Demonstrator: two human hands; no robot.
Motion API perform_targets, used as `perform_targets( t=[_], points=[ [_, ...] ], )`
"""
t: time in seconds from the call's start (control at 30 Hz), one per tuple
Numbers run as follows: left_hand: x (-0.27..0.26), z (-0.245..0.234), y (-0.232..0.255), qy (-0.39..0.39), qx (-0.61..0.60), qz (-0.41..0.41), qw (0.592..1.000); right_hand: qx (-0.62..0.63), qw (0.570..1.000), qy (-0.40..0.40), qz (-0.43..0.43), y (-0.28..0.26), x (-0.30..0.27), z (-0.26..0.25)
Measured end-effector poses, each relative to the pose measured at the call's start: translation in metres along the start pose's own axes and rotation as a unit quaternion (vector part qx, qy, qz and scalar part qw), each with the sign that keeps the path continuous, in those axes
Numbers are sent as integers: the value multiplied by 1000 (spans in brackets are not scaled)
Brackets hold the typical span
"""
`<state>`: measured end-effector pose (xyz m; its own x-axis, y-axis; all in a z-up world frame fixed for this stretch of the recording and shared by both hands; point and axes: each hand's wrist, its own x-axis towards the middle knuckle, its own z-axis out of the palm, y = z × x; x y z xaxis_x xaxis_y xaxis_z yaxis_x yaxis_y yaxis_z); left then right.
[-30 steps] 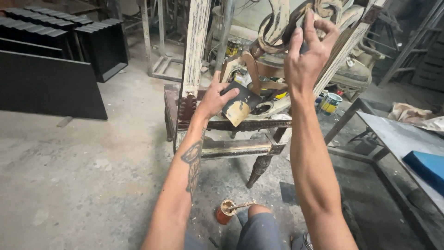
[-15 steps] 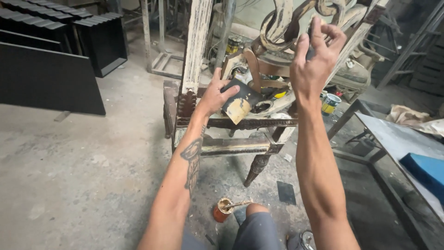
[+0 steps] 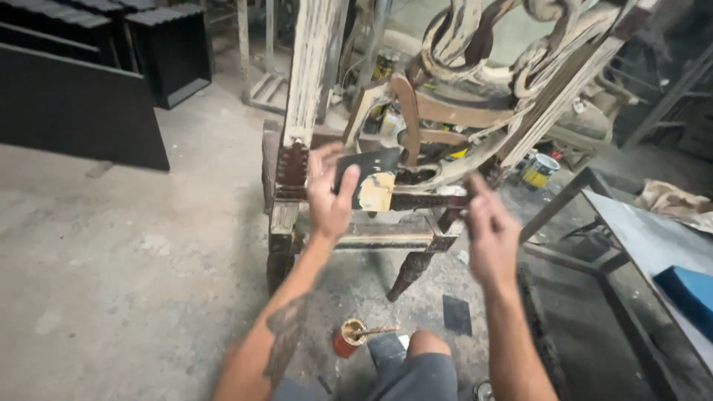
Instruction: Applying wood putty to the ornate back of a wooden chair to fill cracks and holes as part of a restoration process.
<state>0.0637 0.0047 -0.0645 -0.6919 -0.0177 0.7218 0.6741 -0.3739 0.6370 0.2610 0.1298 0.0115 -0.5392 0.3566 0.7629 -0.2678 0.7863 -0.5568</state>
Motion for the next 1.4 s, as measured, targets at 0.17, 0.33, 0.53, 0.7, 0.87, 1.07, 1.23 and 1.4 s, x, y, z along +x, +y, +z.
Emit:
perform_targets(
  t=[0.17,0.33,0.53,0.7,0.87,1.07,1.23,1.4],
  points=[
    [-43,23,20,108,-129,-169,971,-36,994,-83,-66,32,-27,4],
    [-55,35,46,126,-201,-217,947,-89,983,-128,-100,30,-34,-1],
    [-71,39,60,67,-12,-97,993,-128,974,-112,-148,35,-37,3],
    [-84,38,37,14,50,-2,999,-132,974,-105,-152,43,-33,10],
    [-84,38,52,31,97,5,995,-94,977,-153,-117,40,-45,14],
    [-8,30,51,104,128,-23,986,0,987,-55,-150,53,1,9],
    [72,14,69,-43,-119,13,992,-42,959,13,-281,10,97,-13],
    [100,19,50,-121,-121,-118,978,-98,953,31,-285,5,147,-10]
  ],
)
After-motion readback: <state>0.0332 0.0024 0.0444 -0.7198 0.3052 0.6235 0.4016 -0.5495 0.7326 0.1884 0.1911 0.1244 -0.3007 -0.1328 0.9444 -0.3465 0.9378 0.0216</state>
